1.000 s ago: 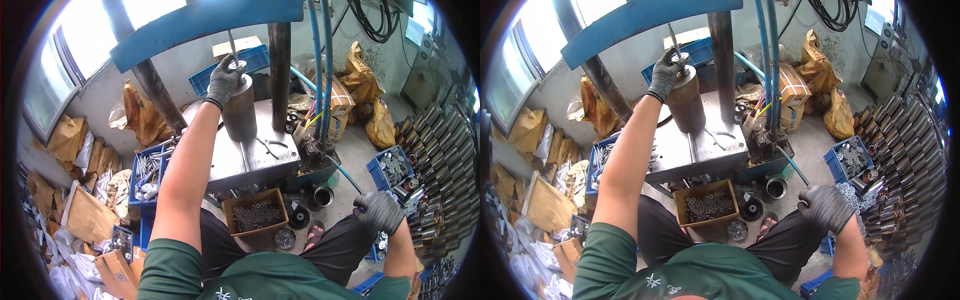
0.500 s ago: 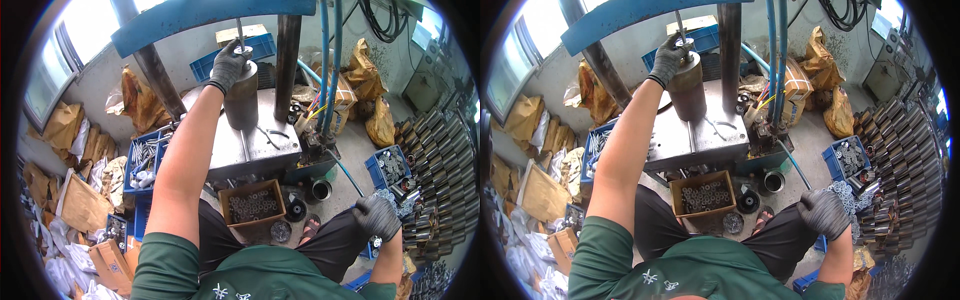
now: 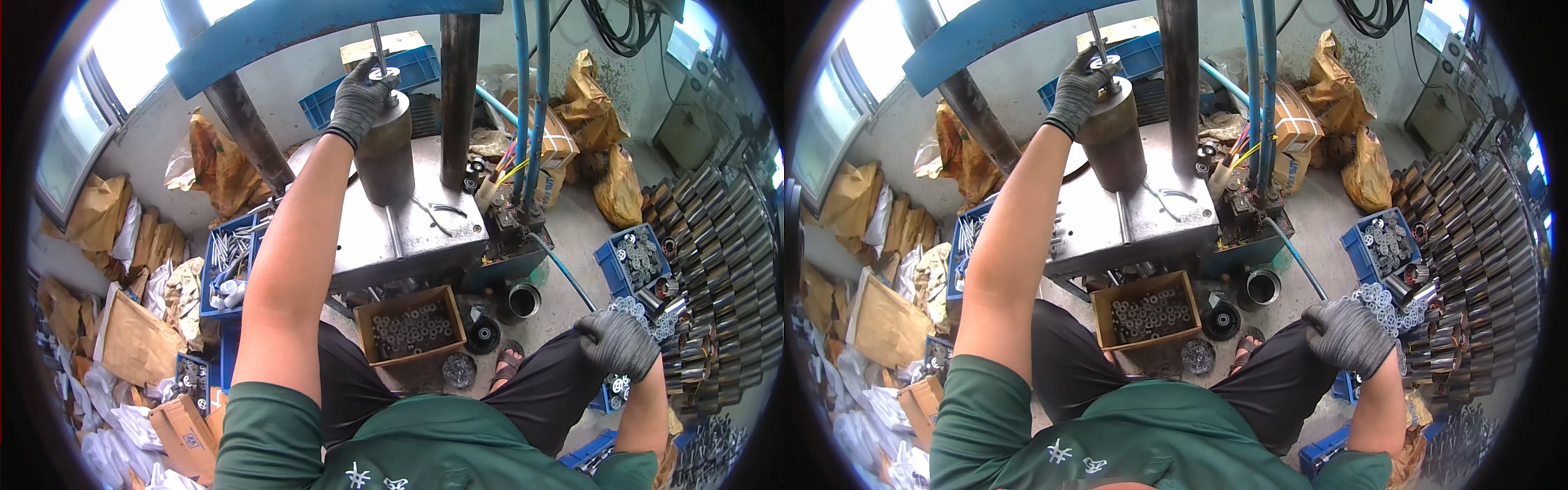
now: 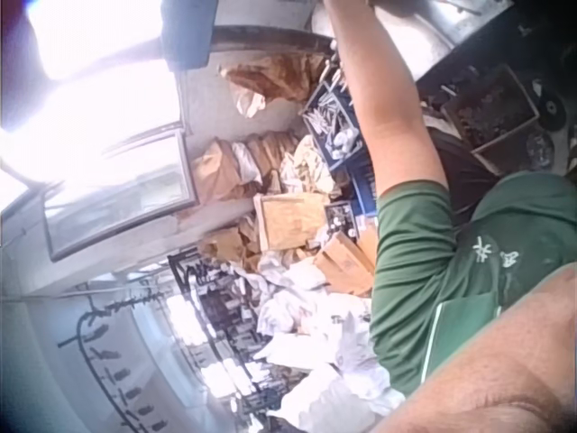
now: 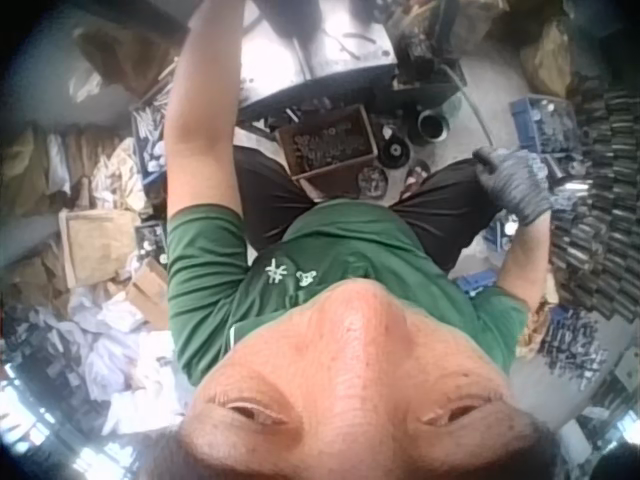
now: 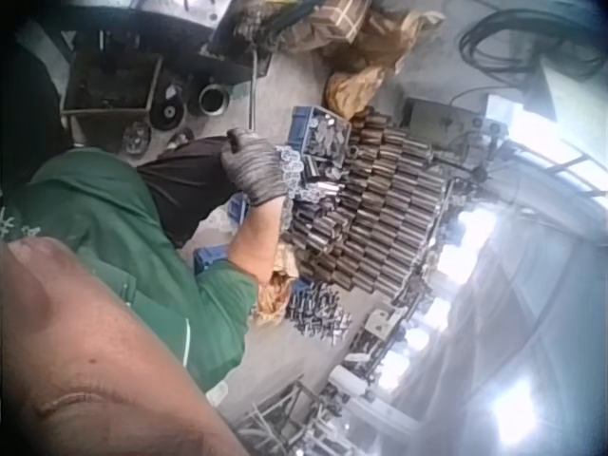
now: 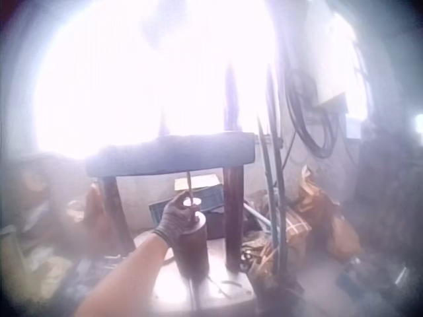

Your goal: Assembling metal rings onto rods using an industrial press machine.

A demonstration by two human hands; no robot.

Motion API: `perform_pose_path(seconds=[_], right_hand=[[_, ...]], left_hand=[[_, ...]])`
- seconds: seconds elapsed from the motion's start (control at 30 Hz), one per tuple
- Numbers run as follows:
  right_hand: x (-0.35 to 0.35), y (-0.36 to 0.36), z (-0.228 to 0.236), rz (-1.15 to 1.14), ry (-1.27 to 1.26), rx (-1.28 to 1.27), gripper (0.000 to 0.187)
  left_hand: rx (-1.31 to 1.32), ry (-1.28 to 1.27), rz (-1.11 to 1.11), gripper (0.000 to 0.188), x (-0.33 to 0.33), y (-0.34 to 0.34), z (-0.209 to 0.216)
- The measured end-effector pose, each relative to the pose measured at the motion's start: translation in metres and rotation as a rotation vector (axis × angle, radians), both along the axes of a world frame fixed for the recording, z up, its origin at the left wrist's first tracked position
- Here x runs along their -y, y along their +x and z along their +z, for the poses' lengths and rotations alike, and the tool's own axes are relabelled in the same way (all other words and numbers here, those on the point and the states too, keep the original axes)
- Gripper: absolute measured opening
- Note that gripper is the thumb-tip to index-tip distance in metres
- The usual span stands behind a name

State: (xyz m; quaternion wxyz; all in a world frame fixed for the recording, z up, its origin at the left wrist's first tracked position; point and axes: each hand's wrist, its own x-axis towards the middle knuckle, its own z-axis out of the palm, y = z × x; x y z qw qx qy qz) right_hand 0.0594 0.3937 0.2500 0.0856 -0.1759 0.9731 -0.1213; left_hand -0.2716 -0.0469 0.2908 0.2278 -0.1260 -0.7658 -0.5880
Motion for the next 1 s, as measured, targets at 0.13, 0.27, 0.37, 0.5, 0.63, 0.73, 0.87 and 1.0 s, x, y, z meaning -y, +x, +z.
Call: perform_pose_path(seconds=[0.13, 0.27, 0.37, 0.5, 0.63, 0.73, 0.87, 1.0], right_hand=[[-0.002, 0.000, 0.001, -0.072, -0.041, -0.013, 0.028], [0.000, -0.001, 0.004, -0.109, -0.140, -0.087, 0.028], [0.001, 0.001, 0.006, -0.014, 0.007, 0.068, 0.030], [0.002, -0.001, 0.010, -0.050, -0.012, 0.036, 0.028], [0.007, -0.042, 0.021, -0.027, -0.296, -0.845, 0.024], [0.007, -0.099, 0.045, 0.063, -0.227, -1.227, 0.020], [0.007, -0.165, 0.071, -0.043, -0.309, -1.188, 0.024], [0.007, -0.180, 0.071, -0.075, -0.452, -1.000, 0.029]], left_hand=[[-0.049, -0.102, 0.137, 0.062, 0.003, -0.011, -0.004], [-0.106, -0.229, 0.193, 0.057, 0.004, -0.014, -0.005], [0.051, -0.034, 0.082, 0.051, 0.004, -0.011, -0.003], [0.055, -0.057, 0.073, 0.046, 0.004, -0.009, 0.000], [0.054, -0.056, 0.079, 0.042, 0.006, -0.013, -0.002], [0.039, -0.027, 0.046, 0.042, 0.008, -0.014, -0.005], [0.027, 0.035, 0.006, 0.042, 0.007, -0.015, -0.005], [0.058, 0.039, -0.012, 0.043, 0.007, -0.012, -0.005]])
